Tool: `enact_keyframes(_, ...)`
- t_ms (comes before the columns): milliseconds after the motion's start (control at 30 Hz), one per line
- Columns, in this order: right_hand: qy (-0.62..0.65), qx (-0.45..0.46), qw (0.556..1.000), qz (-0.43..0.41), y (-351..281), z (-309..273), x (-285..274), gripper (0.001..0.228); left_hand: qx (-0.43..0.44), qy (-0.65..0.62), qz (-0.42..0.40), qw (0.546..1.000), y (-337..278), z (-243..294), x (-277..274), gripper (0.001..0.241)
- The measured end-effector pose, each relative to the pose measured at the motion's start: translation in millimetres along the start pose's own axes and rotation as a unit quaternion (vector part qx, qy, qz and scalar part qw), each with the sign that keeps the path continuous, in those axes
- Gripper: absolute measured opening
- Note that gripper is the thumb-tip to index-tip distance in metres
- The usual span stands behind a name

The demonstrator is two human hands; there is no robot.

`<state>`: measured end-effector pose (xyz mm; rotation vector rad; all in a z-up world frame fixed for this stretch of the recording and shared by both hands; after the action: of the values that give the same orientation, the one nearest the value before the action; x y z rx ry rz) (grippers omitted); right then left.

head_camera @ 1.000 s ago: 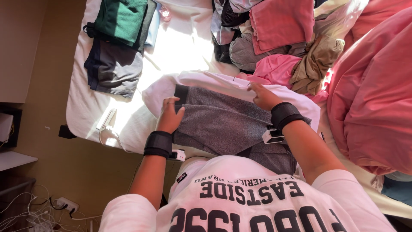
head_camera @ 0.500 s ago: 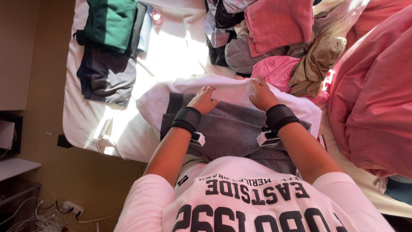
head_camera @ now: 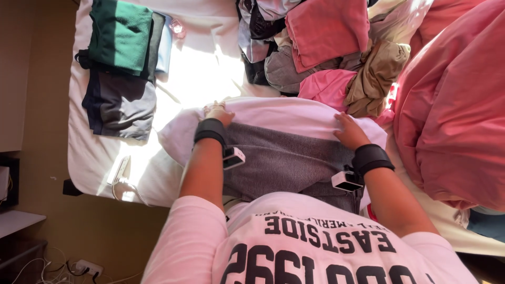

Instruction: The person irons a gray hoodie laid on a white cloth on a bed. They smooth the fabric, use a red and white iron to press the garment, fold it, and place it on a stack of folded clothes.

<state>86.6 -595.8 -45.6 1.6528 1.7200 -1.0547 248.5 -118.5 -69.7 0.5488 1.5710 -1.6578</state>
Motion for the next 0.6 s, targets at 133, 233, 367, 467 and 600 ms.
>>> enact_keyframes(133, 0.030, 0.096, 0.995, 0.007, -47.2, 11.7, -38.0, 0.054, 0.067, -0.093, 0.056, 0.992, 44.8, -52.1, 1.2, 0.081)
enact_keyframes(233, 0.105, 0.175, 0.979, 0.020, -105.0, -9.2, -59.2, 0.049, 0.045, -0.154, 0.132, 0.978, -39.6, -83.2, -61.3, 0.076)
enact_keyframes(367, 0.112, 0.168, 0.979, 0.007, -171.3, -31.8, -42.1, 0.048, 0.072, -0.223, 0.151, 0.960, -72.3, -146.4, -13.2, 0.081)
enact_keyframes(467, 0.093, 0.103, 0.990, -0.026, -203.8, -46.9, -15.2, 0.048, 0.095, -0.256, 0.151, 0.950, -87.8, -171.8, 40.3, 0.091)
enact_keyframes(600, 0.045, 0.029, 0.999, -0.003, -218.8, -64.0, -8.9, 0.044, 0.075, -0.256, 0.193, 0.944, -126.5, -163.9, 43.7, 0.081)
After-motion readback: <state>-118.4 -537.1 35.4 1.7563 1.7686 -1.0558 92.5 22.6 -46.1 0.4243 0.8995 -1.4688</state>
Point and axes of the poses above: each hand's wrist, its own y-axis towards the middle knuckle, its own x-axis out of the palm, z = x × y, the point moved 10 cm from there along y, towards the middle knuckle, and after that the axes turned 9 degrees about z, right-handed, at the moved point
